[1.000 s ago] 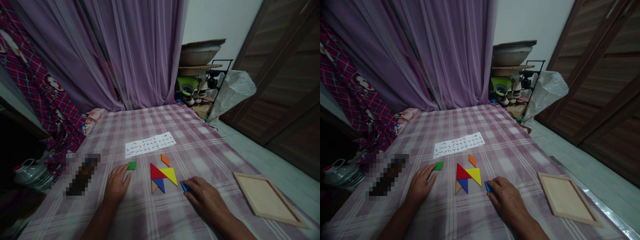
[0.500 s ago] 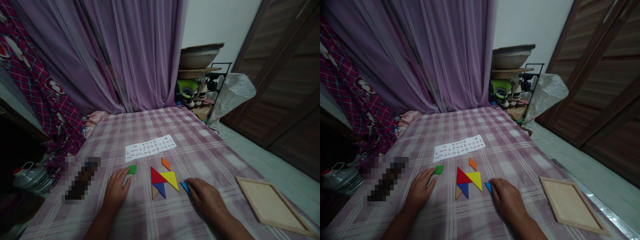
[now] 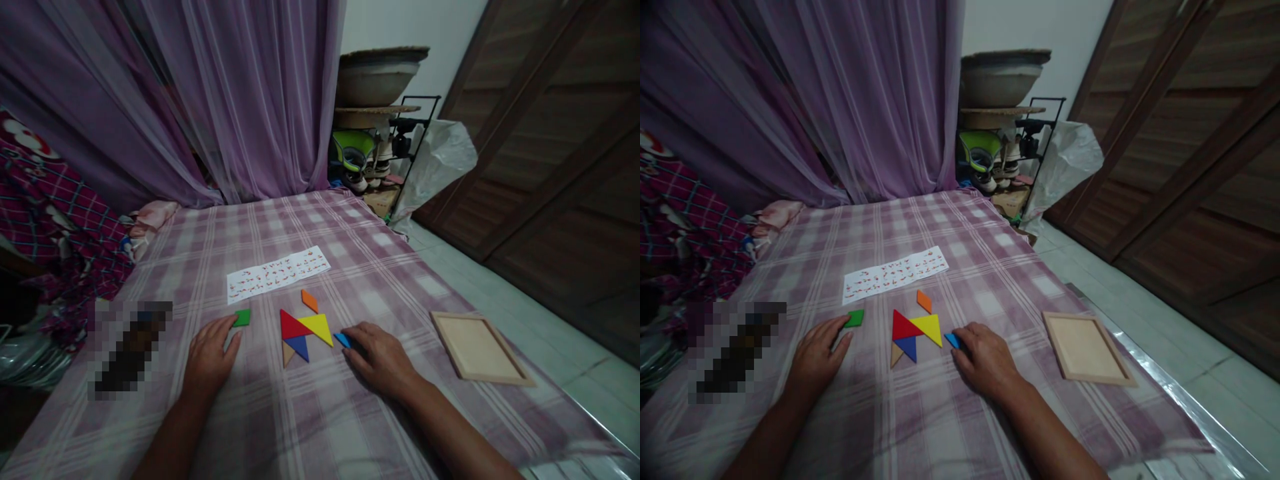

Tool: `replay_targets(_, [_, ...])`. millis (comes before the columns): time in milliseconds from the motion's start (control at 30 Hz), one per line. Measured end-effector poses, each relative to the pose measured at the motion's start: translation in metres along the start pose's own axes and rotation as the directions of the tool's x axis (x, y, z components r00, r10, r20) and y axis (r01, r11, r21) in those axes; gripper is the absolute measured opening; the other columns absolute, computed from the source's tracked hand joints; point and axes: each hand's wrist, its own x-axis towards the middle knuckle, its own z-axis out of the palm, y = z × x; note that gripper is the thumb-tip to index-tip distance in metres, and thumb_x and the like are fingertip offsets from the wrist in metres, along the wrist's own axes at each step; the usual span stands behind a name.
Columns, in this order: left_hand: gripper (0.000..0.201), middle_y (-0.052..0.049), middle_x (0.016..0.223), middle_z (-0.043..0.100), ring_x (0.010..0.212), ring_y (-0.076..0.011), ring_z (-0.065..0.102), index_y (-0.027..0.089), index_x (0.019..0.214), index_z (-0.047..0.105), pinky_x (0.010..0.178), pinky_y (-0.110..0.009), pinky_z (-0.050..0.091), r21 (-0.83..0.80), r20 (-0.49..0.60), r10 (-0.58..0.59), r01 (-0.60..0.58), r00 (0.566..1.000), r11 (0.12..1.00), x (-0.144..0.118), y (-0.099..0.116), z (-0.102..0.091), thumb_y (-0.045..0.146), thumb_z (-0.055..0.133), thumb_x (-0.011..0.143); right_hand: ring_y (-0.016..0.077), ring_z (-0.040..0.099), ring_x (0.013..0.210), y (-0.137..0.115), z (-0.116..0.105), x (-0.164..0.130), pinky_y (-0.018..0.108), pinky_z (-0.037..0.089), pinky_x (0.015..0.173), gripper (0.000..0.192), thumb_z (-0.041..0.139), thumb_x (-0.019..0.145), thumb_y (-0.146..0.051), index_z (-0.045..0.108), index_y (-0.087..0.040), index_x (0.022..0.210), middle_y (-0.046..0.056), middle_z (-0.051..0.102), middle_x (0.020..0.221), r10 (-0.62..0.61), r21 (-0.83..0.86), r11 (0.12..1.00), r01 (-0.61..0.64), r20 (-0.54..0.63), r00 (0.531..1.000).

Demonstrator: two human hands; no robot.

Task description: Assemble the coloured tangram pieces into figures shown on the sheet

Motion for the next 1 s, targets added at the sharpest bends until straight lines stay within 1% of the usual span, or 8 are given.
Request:
replay_targets(133, [0.045, -0.011, 0.118, 0.069, 0.111, -0.0291, 0.061, 0.017, 0.119, 0.064, 0.101, -0.046, 0.044, 0.002, 0.003, 0.005, -0.005, 1.0, 1.0, 0.001, 0.001, -0.002, 0.044, 0.038, 0.093, 0.0227, 0.062, 0.098, -0.006, -0.001, -0.002, 0.032, 0.047, 0.084, 0.036, 0.055, 0.087, -0.028, 0.066, -0.019, 0.119, 0.009, 0.067, 0.103, 0.006, 0.015, 1.0, -0.006, 0.007, 1.0])
replay_targets(267, [0.043, -0.009, 0.117, 0.07, 0.111, -0.0282, 0.061, 0.02, 0.118, 0.064, 0.101, -0.044, 0.044, 0.005, 0.007, 0.0, 0.0, 1.0, 1.0, 0.002, 0.001, -0.002, 0.044, 0.039, 0.092, 0.023, 0.062, 0.1, -0.01, 0.0, -0.005, 0.032, 0.045, 0.088, 0.041, 0.056, 0.084, -0.026, 0.064, -0.018, 0.123, 0.009, 0.067, 0.107, 0.014, 0.028, 0.999, -0.015, 0.024, 1.0])
replay_targets(400, [0.043, -0.009, 0.116, 0.07, 0.111, -0.0284, 0.061, 0.021, 0.118, 0.063, 0.101, -0.045, 0.044, -0.006, -0.006, -0.006, 0.006, 1.0, 1.0, 0.002, 0.001, -0.001, 0.044, 0.039, 0.092, 0.0226, 0.061, 0.101, -0.012, 0.0, -0.006, 0.03, 0.045, 0.088, 0.044, 0.055, 0.083, -0.026, 0.062, -0.019, 0.126, 0.009, 0.067, 0.109, 0.026, 0.032, 0.999, -0.028, 0.045, 0.999])
replay_targets(567, [0.041, -0.008, 0.119, 0.069, 0.113, -0.0281, 0.06, 0.022, 0.119, 0.062, 0.103, -0.045, 0.042, -0.005, 0.006, -0.025, 0.025, 1.0, 1.0, 0.001, 0.002, -0.001, 0.043, 0.04, 0.092, 0.0223, 0.061, 0.1, -0.015, 0.0, -0.005, 0.03, 0.045, 0.087, 0.044, 0.055, 0.082, -0.026, 0.063, -0.02, 0.125, 0.008, 0.067, 0.108, 0.011, 0.052, 0.999, -0.015, 0.064, 0.998])
replay_targets(700, [0.043, -0.01, 0.119, 0.069, 0.113, -0.029, 0.06, 0.02, 0.119, 0.062, 0.103, -0.046, 0.042, -0.006, 0.019, -0.019, 0.019, 1.0, 1.0, 0.001, 0.003, -0.002, 0.043, 0.039, 0.092, 0.0218, 0.061, 0.1, -0.017, -0.001, -0.006, 0.03, 0.044, 0.087, 0.042, 0.054, 0.084, -0.025, 0.063, -0.019, 0.125, 0.009, 0.067, 0.106, 0.01, 0.059, 0.998, -0.014, 0.058, 0.998])
replay_targets(1000, [0.043, -0.01, 0.118, 0.069, 0.112, -0.0291, 0.06, 0.019, 0.118, 0.063, 0.102, -0.046, 0.043, -0.014, 0.008, -0.017, 0.017, 1.0, 1.0, 0.002, 0.005, -0.003, 0.044, 0.039, 0.092, 0.0215, 0.062, 0.1, -0.017, -0.001, -0.006, 0.029, 0.045, 0.087, 0.041, 0.055, 0.084, -0.025, 0.063, -0.019, 0.124, 0.008, 0.067, 0.106, 0.005, 0.061, 0.998, -0.009, 0.051, 0.999])
